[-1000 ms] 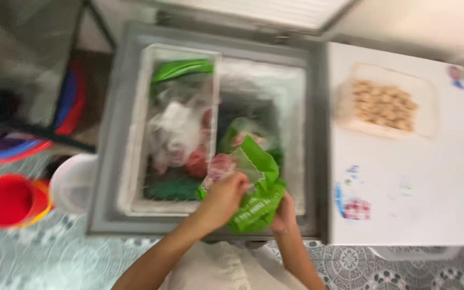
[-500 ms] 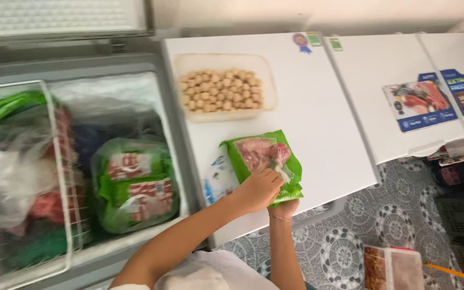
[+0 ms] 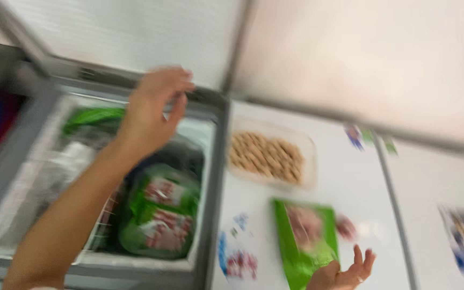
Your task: The person washes a black pot lid with a pink sponge, rinses it, and places it aside. Then they retrieve a receipt, open a freezer to take out meatballs and a package of meat, and assemble ingredients into black bowls on a prep counter, adding corn, enoki mushrooms, and sliced ham.
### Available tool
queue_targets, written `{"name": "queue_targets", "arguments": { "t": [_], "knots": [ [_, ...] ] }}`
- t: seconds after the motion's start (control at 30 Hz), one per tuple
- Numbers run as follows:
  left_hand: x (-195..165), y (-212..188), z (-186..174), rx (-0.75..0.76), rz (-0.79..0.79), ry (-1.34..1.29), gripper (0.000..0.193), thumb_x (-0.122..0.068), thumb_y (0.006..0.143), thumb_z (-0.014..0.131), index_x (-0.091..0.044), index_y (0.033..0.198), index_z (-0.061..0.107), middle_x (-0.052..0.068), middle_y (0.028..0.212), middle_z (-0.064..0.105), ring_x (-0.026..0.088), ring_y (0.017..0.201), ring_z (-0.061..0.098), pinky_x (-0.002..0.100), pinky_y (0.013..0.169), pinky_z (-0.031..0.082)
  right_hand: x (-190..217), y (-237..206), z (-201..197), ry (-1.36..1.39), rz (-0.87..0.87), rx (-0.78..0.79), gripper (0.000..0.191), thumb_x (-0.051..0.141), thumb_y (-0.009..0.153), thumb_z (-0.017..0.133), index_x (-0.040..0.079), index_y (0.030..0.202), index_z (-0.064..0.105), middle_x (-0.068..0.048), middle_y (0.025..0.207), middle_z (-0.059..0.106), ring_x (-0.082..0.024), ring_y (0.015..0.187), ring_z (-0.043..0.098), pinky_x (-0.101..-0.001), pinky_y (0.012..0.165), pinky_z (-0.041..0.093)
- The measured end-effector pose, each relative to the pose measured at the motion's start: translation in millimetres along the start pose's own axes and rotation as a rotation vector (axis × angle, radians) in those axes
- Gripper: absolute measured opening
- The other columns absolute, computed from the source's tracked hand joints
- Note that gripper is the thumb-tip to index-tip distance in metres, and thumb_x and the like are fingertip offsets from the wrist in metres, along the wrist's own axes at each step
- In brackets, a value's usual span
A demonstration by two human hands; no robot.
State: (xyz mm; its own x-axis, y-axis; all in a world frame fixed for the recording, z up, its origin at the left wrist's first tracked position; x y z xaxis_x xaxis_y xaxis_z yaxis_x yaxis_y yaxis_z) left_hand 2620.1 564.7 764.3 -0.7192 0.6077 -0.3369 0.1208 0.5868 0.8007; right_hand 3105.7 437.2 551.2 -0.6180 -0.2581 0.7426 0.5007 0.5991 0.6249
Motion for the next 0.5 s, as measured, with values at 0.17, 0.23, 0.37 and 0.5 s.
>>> {"name": "queue_targets", "arguments": {
  "t": [0.17,0.23,0.37,0.5],
  "knots": [
    [5.1,53.5,-92.1,-0.149,0.047,0.136,0.025,0.006,0.096,0.065,-0.004,0.118,0.066,0.013,0.136,0.066,0.037,0.133,0.059,0.047,0.114,0.048,172.7,88.9,161.7,0.292,-0.489,0.36,0.031,-0.006,0.086,0.056,0.004,0.114,0.067,-0.022,0.15,0.054,-0.039,0.142,0.051,-0.0499,0.123,0.037],
    [5.4,62.5,-104.7,-0.17,0.066,0.13,0.025,0.006,0.093,0.065,-0.004,0.116,0.066,0.013,0.134,0.066,0.037,0.131,0.059,0.047,0.113,0.048,254.4,127.8,240.4,0.286,-0.849,0.463,0.035,-0.008,0.08,0.058,0.004,0.11,0.071,-0.022,0.144,0.056,-0.042,0.139,0.052,-0.0571,0.125,0.037],
    [13.4,53.8,-123.0,-0.112,0.08,0.147,0.023,0.002,0.089,0.067,-0.005,0.111,0.067,0.014,0.133,0.066,0.037,0.132,0.058,0.048,0.112,0.045,414.3,219.1,367.6,0.191,-1.275,0.353,0.037,-0.003,0.09,0.063,0.003,0.126,0.069,-0.027,0.146,0.056,-0.047,0.136,0.051,-0.0529,0.106,0.05],
    [26.2,22.8,-159.8,-0.117,0.072,0.133,0.021,0.001,0.09,0.066,-0.005,0.11,0.068,0.013,0.135,0.065,0.036,0.133,0.056,0.047,0.111,0.044,507.5,307.1,441.8,-0.072,-1.1,0.358,0.038,0.025,0.104,0.066,-0.003,0.13,0.064,-0.029,0.122,0.063,-0.046,0.113,0.057,-0.0567,0.093,0.048]
  ]
}}
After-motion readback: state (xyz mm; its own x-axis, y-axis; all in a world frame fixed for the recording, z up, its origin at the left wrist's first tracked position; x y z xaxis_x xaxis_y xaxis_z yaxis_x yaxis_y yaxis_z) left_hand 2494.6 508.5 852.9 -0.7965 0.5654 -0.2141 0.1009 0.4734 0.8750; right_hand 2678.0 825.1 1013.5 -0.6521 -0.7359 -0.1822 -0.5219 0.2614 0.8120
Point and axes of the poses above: each hand's wrist, its own y-axis towards the middle knuckle, its own z-axis out of the palm, x = y × z, the point moved 5 cm from there along y, towards the middle knuckle
